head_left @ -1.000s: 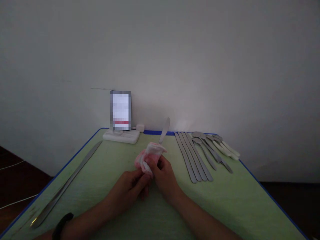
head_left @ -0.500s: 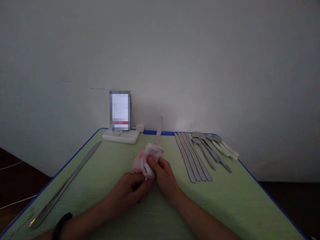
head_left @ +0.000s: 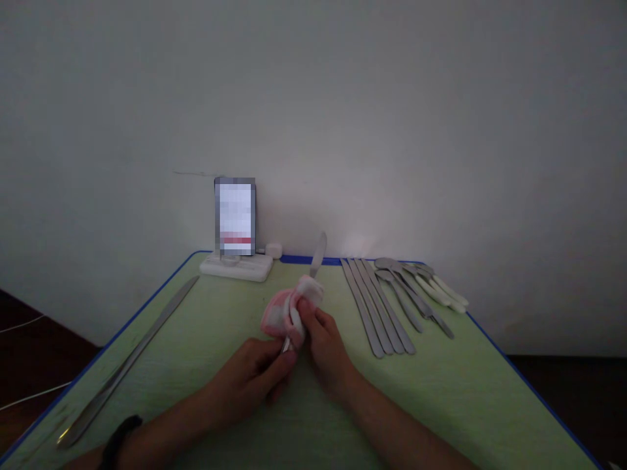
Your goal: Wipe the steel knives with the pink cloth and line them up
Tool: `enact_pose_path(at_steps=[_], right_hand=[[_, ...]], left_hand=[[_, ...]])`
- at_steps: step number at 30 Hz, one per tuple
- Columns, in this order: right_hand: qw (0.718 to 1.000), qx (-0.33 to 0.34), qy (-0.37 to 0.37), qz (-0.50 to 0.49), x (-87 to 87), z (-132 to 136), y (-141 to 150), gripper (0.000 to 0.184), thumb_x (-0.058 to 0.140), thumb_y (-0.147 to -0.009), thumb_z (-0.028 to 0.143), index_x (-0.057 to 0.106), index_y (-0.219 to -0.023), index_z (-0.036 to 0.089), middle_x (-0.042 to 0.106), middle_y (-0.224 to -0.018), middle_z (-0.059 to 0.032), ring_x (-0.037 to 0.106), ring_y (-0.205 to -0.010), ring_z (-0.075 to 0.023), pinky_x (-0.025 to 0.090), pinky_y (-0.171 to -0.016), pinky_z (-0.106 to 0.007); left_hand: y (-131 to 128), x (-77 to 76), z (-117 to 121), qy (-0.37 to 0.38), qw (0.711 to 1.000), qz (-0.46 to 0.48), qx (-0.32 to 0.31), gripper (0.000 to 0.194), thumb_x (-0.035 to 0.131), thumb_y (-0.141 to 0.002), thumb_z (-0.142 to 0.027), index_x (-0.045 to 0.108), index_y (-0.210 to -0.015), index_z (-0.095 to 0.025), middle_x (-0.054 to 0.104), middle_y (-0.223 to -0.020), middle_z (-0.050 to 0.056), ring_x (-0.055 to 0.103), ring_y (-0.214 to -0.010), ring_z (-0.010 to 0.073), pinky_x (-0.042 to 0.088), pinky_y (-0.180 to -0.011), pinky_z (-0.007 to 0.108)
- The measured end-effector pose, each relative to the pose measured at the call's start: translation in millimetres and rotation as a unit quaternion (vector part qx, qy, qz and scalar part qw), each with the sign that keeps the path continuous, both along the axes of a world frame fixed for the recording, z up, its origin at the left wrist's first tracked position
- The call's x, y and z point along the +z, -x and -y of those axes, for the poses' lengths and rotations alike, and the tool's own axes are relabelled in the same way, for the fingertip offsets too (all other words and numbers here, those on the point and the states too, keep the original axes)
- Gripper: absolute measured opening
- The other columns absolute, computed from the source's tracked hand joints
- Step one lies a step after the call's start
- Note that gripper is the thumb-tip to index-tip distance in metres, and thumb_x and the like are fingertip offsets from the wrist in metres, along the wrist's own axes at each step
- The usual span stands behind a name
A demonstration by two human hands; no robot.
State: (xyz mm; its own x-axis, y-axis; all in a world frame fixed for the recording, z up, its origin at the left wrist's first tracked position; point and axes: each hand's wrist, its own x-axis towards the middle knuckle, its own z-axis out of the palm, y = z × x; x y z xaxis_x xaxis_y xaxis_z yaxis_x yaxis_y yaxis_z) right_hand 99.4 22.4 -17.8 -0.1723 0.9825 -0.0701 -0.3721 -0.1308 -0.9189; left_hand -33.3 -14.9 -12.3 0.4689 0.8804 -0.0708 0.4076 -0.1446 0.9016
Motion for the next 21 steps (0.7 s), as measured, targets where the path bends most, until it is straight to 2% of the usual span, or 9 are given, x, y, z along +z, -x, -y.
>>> enact_pose_path(at_steps=[4, 7, 9, 12, 15, 17, 21], right_hand=[[0.998, -0.01, 0.017, -0.054, -6.5, -4.7, -0.7, 0.035, 0.063, -0.07, 0.05, 0.059, -0.066, 0.016, 0.049, -0.059, 0.0025, 0.039, -0.055, -0.0098, 0.034, -0.058, -0.024], [0.998, 0.023, 0.007, -0.062, -8.7, -6.4, -2.7, 0.03, 0.066, -0.068, 0.046, 0.062, -0.069, 0.016, 0.053, -0.062, 0.0016, 0.042, -0.057, -0.0103, 0.035, -0.059, -0.025], [0.997, 0.048, 0.004, -0.063, -7.9, -6.2, -4.1, 0.026, 0.069, -0.066, 0.041, 0.064, -0.07, 0.016, 0.057, -0.066, 0.0006, 0.046, -0.059, -0.0109, 0.036, -0.061, -0.025], [0.995, 0.057, 0.026, -0.077, -3.7, -4.8, -5.1, 0.018, 0.071, -0.063, 0.032, 0.065, -0.07, 0.016, 0.059, -0.068, 0.0001, 0.049, -0.063, -0.0114, 0.037, -0.064, -0.025], [0.991, 0.052, 0.058, -0.106, 0.6, -3.8, -5.1, 0.012, 0.068, -0.062, 0.027, 0.063, -0.063, 0.016, 0.056, -0.062, 0.0017, 0.048, -0.06, -0.0111, 0.037, -0.062, -0.024], [0.991, 0.045, 0.064, -0.111, 1.4, -3.5, -4.6, 0.014, 0.067, -0.063, 0.03, 0.062, -0.062, 0.017, 0.056, -0.061, 0.002, 0.048, -0.06, -0.0111, 0.037, -0.061, -0.024], [0.995, 0.041, 0.056, -0.078, -2.9, -1.9, -2.7, 0.032, 0.067, -0.066, 0.047, 0.06, -0.065, 0.016, 0.055, -0.061, 0.0014, 0.046, -0.058, -0.0109, 0.036, -0.06, -0.025]], left_hand=[[1.0, -2.6, 0.3, 0.046, 0.998, 0.047, -0.002, 0.044, 0.037, -0.088, -0.05, 0.049, -0.062, -0.017, 0.044, -0.047, -0.005, 0.039, -0.044, 0.0081, 0.03, -0.045, 0.019], [0.3, -6.3, -2.2, 0.112, 0.986, 0.119, 0.039, 0.037, 0.037, -0.087, -0.05, 0.052, -0.076, -0.017, 0.045, -0.049, -0.006, 0.037, -0.043, 0.0086, 0.029, -0.043, 0.019], [-0.3, -7.5, -4.0, 0.129, 0.979, 0.148, 0.058, 0.038, 0.034, -0.088, -0.05, 0.05, -0.077, -0.018, 0.043, -0.047, -0.007, 0.035, -0.041, 0.0086, 0.027, -0.042, 0.02], [-1.2, -5.6, -4.1, 0.113, 0.984, 0.125, 0.052, 0.042, 0.032, -0.089, -0.052, 0.046, -0.068, -0.019, 0.039, -0.044, -0.008, 0.034, -0.042, 0.0085, 0.029, -0.045, 0.021], [-1.8, -1.6, -2.0, 0.091, 0.992, 0.083, 0.031, 0.045, 0.031, -0.09, -0.052, 0.044, -0.062, -0.019, 0.038, -0.045, -0.007, 0.035, -0.044, 0.0087, 0.032, -0.049, 0.021], [-2.1, 0.3, -0.8, 0.083, 0.994, 0.066, 0.024, 0.047, 0.029, -0.09, -0.052, 0.042, -0.059, -0.019, 0.038, -0.046, -0.006, 0.035, -0.045, 0.009, 0.033, -0.05, 0.022], [-2.7, 1.5, 0.4, 0.048, 0.998, 0.014, 0.024, 0.045, 0.027, -0.09, -0.051, 0.042, -0.062, -0.02, 0.041, -0.054, -0.005, 0.037, -0.051, 0.0106, 0.034, -0.053, 0.023]])
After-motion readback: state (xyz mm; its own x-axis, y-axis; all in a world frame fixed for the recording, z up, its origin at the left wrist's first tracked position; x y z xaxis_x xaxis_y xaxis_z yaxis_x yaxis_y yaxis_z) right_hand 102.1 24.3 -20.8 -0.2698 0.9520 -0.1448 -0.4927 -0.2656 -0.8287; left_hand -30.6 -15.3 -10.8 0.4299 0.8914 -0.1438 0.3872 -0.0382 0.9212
